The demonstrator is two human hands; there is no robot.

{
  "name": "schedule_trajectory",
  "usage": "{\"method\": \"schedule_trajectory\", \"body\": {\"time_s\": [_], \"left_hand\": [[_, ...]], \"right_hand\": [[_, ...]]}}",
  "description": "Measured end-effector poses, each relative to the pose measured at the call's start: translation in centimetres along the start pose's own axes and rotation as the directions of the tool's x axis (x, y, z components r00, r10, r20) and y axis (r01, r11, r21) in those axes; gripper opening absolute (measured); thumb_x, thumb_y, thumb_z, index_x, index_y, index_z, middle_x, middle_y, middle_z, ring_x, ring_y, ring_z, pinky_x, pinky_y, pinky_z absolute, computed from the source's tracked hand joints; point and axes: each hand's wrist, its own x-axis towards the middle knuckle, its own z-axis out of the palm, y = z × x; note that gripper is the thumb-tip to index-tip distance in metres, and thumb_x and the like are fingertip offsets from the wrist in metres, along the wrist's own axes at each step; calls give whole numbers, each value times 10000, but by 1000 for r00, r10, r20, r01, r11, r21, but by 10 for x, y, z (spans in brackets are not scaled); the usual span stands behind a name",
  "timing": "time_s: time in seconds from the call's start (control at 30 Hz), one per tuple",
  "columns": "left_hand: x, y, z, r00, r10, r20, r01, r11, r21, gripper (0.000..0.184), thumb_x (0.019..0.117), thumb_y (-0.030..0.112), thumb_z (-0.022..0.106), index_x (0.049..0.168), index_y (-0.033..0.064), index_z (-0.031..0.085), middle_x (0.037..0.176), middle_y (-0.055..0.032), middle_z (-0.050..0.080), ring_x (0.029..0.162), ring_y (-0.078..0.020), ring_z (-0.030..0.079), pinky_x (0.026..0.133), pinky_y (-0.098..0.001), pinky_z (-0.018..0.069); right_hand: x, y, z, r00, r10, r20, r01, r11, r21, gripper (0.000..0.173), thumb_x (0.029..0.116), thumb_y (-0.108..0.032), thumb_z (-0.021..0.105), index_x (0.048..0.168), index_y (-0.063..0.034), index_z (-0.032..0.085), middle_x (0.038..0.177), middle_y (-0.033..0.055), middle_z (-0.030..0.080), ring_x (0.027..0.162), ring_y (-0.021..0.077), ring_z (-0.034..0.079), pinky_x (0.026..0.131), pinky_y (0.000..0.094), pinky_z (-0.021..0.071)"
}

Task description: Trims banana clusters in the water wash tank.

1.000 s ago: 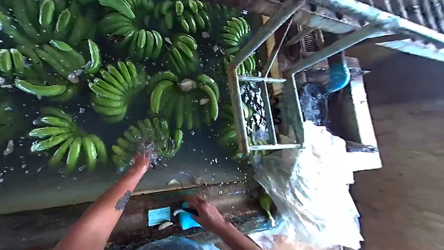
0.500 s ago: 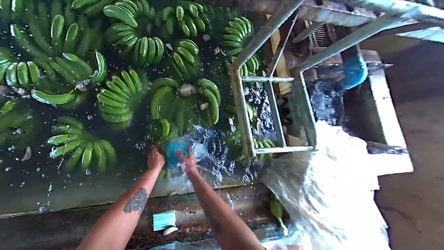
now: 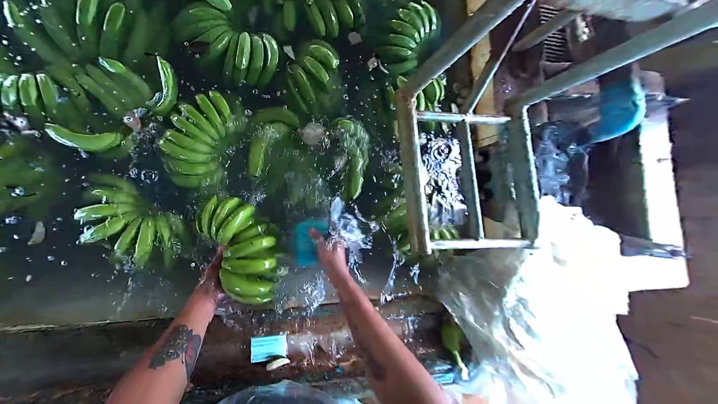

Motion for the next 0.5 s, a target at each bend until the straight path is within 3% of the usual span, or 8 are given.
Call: {"method": "schedule_trajectory", "body": {"time_s": [0.07,0.17,0.23,0.3,0.4,0.5], "left_hand": [[13,-8,9,999,30,-41,-28,999,41,503,1109,448,259,1279,88,567,1018,-88,721,915,-192,712,782,-405,614],[9,-15,16,992,83,-99,-72,992,104,448,1127,361,205,1294,70,502,1004,-84,670,884,-173,670,759,-380,589],[0,-10,19,987,38,-159,-26,997,78,406,1119,354,242,1230,78,519,954,-87,663,834,-185,667,702,-390,583],[-6,-3,7,996,5,-94,-1,999,45,351,1102,316,324,1188,86,576,957,-86,706,860,-197,706,724,-404,608],[-15,4,4,995,49,-90,-40,994,106,278,1098,246,364,1238,93,549,1013,-78,707,927,-186,708,785,-404,611],[-1,1,15,980,29,-199,-3,991,131,324,1077,278,459,1306,71,560,1113,-112,698,1013,-221,692,860,-446,587]], "right_hand": [[-26,-28,19,984,-101,147,92,994,64,567,928,-252,759,1375,28,554,1133,191,716,1039,251,714,960,453,581],[-39,-34,36,957,-139,255,183,970,-158,524,943,-297,726,1386,-51,593,1036,189,742,952,334,724,892,551,561],[-21,-5,25,976,-81,203,127,966,-226,490,979,-216,662,1421,-31,561,1064,229,728,988,381,712,917,579,546],[1,30,0,994,1,110,27,968,-249,523,972,-252,681,1422,-18,551,1118,229,720,1046,373,704,957,574,544],[23,77,-35,978,186,-96,-188,982,-12,548,951,-295,737,1327,69,573,1198,263,668,1112,343,668,998,514,537],[26,84,-24,909,354,-219,-326,932,156,615,1017,-307,646,1452,84,455,1402,304,554,1299,380,559,1107,523,448]]}}
